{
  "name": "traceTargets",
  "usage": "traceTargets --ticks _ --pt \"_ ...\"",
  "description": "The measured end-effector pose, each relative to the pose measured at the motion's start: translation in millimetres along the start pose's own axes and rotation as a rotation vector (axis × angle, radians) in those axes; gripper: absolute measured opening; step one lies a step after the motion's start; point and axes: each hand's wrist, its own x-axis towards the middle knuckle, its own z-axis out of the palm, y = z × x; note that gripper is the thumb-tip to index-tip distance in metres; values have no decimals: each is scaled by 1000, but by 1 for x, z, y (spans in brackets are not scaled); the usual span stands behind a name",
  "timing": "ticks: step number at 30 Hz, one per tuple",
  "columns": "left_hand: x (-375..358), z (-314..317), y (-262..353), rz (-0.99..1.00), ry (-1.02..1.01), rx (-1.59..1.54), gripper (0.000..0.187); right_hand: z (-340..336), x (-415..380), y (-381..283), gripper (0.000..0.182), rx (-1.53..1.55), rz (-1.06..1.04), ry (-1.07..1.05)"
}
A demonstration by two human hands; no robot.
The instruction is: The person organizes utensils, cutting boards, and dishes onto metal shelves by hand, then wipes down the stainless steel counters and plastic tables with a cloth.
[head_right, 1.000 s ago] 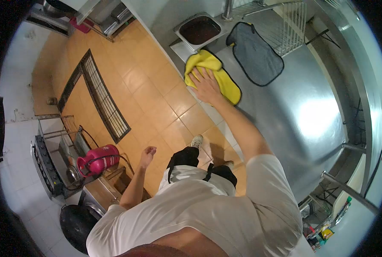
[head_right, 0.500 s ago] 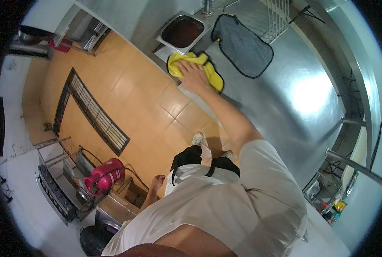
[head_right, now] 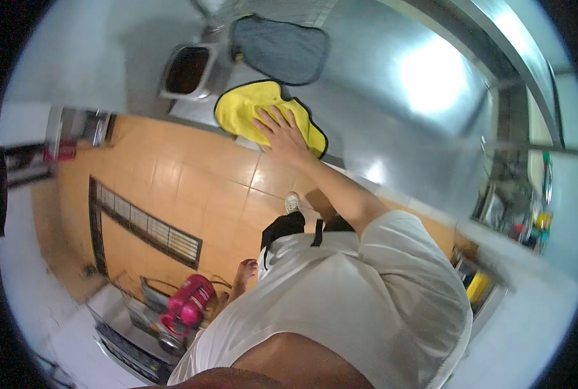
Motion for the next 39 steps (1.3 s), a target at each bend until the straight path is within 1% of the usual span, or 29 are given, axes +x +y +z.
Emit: traceTargets --ticks 1,3,6,7,8,9,11,12,14,15,17,19,21,22,24,26,28,29,30,31,33,34,35,37,39 --pt "6 -6 8 -28 -86 -69 19 -10 -33 14 66 29 91 -34" --pt "42 -23 16 -99 -253 -212 19 -25 -107 54 66 91 262 -90" --pt "85 -47 56 48 -503 -188 19 -37 -231 124 67 -79 522 55" --pt "80 -45 71 210 -453 -168 20 -40 -279 146 68 -152 597 110" --pt "69 -38 93 379 -402 -158 23 -46 -322 165 69 -205 724 90" --pt "30 -5 138 261 22 140 26 -51 -360 190 69 -256 838 75" --pt "25 23 173 296 86 124 29 -52 -434 234 69 -247 979 261" --pt "19 39 184 333 102 126 28 -48 -466 260 69 -283 1100 262" --pt "-4 78 199 405 139 122 28 -53 -507 293 72 -298 1274 251" --pt "-9 98 202 462 157 128 26 -61 -514 304 74 -284 1326 247" --pt "-21 129 193 576 196 148 23 -63 -494 315 84 -289 1344 140" --pt "-16 152 173 790 218 161 17 -74 -450 298 91 -269 1220 93" --pt "-41 180 181 831 269 140 16 -102 -395 263 96 -183 1037 -102" --pt "-66 193 183 837 292 137 16 -91 -383 252 91 -134 809 34" --pt "-96 213 203 886 310 65 16 -83 -351 229 76 81 486 166" --pt "-119 224 232 966 318 32 16 -69 -322 223 51 181 283 266" --pt "-135 236 268 1079 316 22 16 -47 -299 236 41 330 275 351" --pt "-147 241 288 1092 291 7 15 -42 -288 240 37 403 276 392" --pt "-160 247 311 1108 262 -4 15 -46 -275 237 27 545 387 601" --pt "-163 252 335 1129 227 -13 15 -49 -266 246 25 859 502 611" --pt "-153 256 373 1254 103 42 15 -51 -255 267 24 1493 721 613" --pt "-148 259 393 1313 35 68 14 -59 -258 272 28 1752 695 701" --pt "-144 264 414 1337 -65 56 15 -74 -264 280 31 2050 669 718" --pt "-144 276 447 1358 -260 26 15 -128 -282 281 37 2654 576 714" --pt "-153 285 486 1402 -358 156 15 -169 -295 250 45 2695 318 963"
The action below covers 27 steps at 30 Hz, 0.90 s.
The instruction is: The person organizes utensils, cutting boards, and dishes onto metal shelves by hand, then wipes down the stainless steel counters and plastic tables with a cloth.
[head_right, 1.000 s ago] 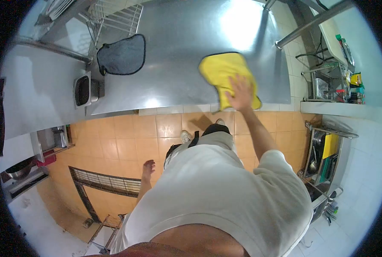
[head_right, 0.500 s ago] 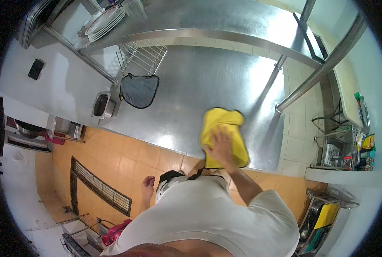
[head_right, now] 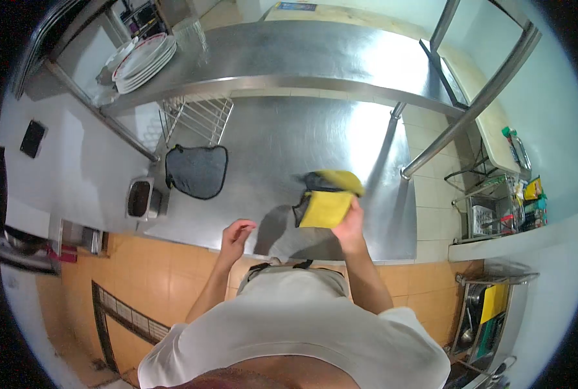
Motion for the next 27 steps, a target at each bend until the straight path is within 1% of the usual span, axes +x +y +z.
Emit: traceTargets --ticks 1,2,4,5,6,7,9,11,12,13,15,16,17,18,19,20,21,22,24,26,27 --pt "22 -3 9 29 -74 24 15 7 -10 6 49 72 -86 -75" --pt "40 -7 18 57 -113 32 15 11 -16 16 54 55 -204 -102" --pt "70 -9 35 103 -200 38 15 33 -27 32 64 52 -313 -189" --pt "83 -10 38 150 -215 7 15 39 -38 32 76 -25 -287 -46" --pt "88 -13 37 134 -250 -12 15 14 -44 18 81 -127 -264 -159" --pt "98 -14 35 130 -287 -37 15 23 -45 15 86 -215 -445 38" --pt "110 -14 34 146 -341 -32 15 72 -50 -4 91 -254 -672 31" --pt "114 -18 36 198 -395 19 16 139 -62 -32 91 -455 -842 -196" --pt "113 -20 37 220 -412 49 16 159 -66 -49 89 -691 -960 -199" --pt "110 -22 39 219 -405 63 17 156 -69 -84 86 -665 -901 -365" --pt "106 -23 42 225 -366 90 17 170 -55 -171 78 -1135 -865 -325" --pt "102 -23 41 209 -341 70 17 209 -30 -173 74 -1520 -876 -114" --pt "99 -23 40 192 -314 50 17 249 -5 -175 71 -2017 -855 140" --pt "96 -22 39 179 -282 31 17 290 21 -176 67 -2418 -775 334" --pt "92 -19 37 164 -246 16 17 298 51 -171 72 -2521 -687 563" --pt "87 -17 34 145 -209 3 17 277 95 -198 75 -2674 -718 443" --pt "82 -15 33 128 -169 -8 17 272 125 -207 76 -2768 -537 406" --pt "77 -16 34 132 -148 13 17 291 147 -214 85 -2823 -267 431" --pt "69 -9 35 138 -93 42 18 293 200 -214 89 -2838 -236 376" --pt "56 -2 35 48 -75 -23 17 291 238 -197 91 -2776 -322 210" --pt "60 3 35 24 -71 -60 18 293 252 -179 90 -2804 -396 -1"
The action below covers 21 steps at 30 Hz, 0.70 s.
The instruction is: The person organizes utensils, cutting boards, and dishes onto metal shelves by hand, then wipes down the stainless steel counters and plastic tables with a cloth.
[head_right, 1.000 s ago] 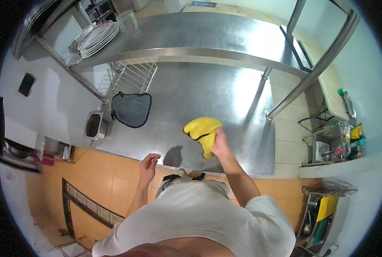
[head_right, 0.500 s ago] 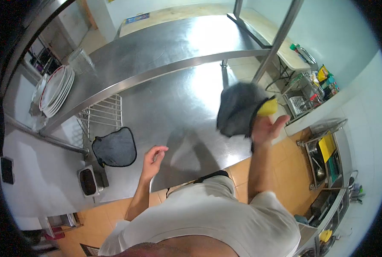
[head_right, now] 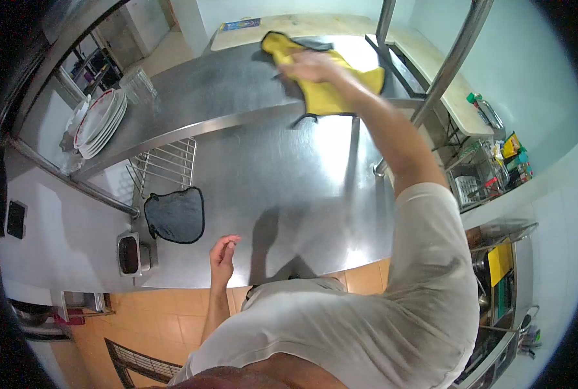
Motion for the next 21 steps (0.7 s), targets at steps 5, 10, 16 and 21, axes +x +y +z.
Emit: traceTargets --ticks 5,10,16,21 --pt "10 28 0 -9 25 26 21 11 -47 -78 74 -32 -504 37" --pt "-13 18 -11 -61 78 61 21 -16 -49 77 78 -126 -24 -31" --pt "-77 -14 -15 -195 232 246 18 -26 8 153 72 -519 -34 -137" --pt "-80 -55 -41 -181 244 182 17 -4 55 14 73 -292 -71 -61"
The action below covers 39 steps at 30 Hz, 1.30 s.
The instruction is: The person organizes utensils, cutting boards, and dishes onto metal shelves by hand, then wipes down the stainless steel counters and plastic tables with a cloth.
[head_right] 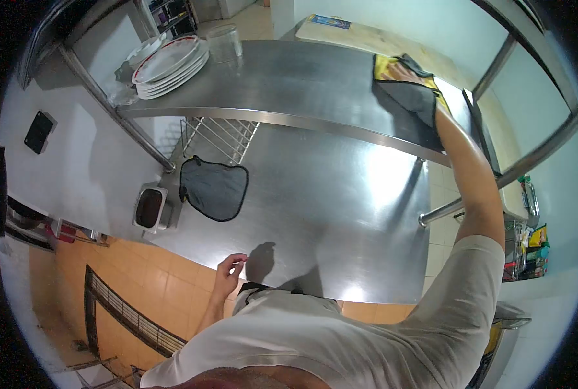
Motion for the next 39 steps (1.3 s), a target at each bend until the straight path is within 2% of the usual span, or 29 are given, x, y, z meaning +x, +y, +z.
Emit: traceTargets --ticks 4,8,12,15,16,18,20,21,22,23,24,25,26,28,30,33,36,39 --pt "42 -36 -12 85 -114 -41 17 -11 51 -120 73 67 -71 36" --pt "80 -79 -8 113 -206 -97 17 -19 94 -211 74 127 -101 60" --pt "101 -117 -6 104 -309 -122 16 -23 100 -266 74 174 -139 85" --pt "108 -130 -5 6 -392 -160 15 -21 85 -294 74 196 -171 103" --pt "114 -132 6 82 -423 -136 15 -22 80 -303 74 201 -185 114" --pt "135 -139 56 242 -472 -77 13 -24 71 -318 75 221 -208 140" --pt "177 -152 135 629 -404 17 12 -25 65 -330 75 246 -233 162" --pt "199 -163 183 762 -381 66 13 -26 61 -334 75 253 -252 177" --pt "218 -163 217 811 -292 35 12 -27 56 -337 75 257 -264 187" --pt "238 -162 266 1014 -158 101 14 -28 52 -338 75 251 -279 193" --pt "267 -156 301 1012 -188 80 20 -29 45 -335 76 235 -294 192" --pt "287 -154 339 1029 -91 330 27 -30 38 -332 76 220 -309 192" --pt "338 -146 354 1136 -23 500 44 -30 29 -328 77 209 -325 191" --pt "413 -126 396 1165 43 942 59 -39 8 -308 79 205 -291 144" --pt "473 -95 409 774 16 1235 67 -40 -1 -284 79 155 -232 144" --pt "510 -90 402 584 -305 1546 77 -26 11 -247 81 147 -146 137" --pt "534 -88 402 477 -411 1543 96 -22 24 -234 85 169 -107 132" --pt "514 -94 405 363 -368 1295 90 -18 35 -238 90 205 -81 127"
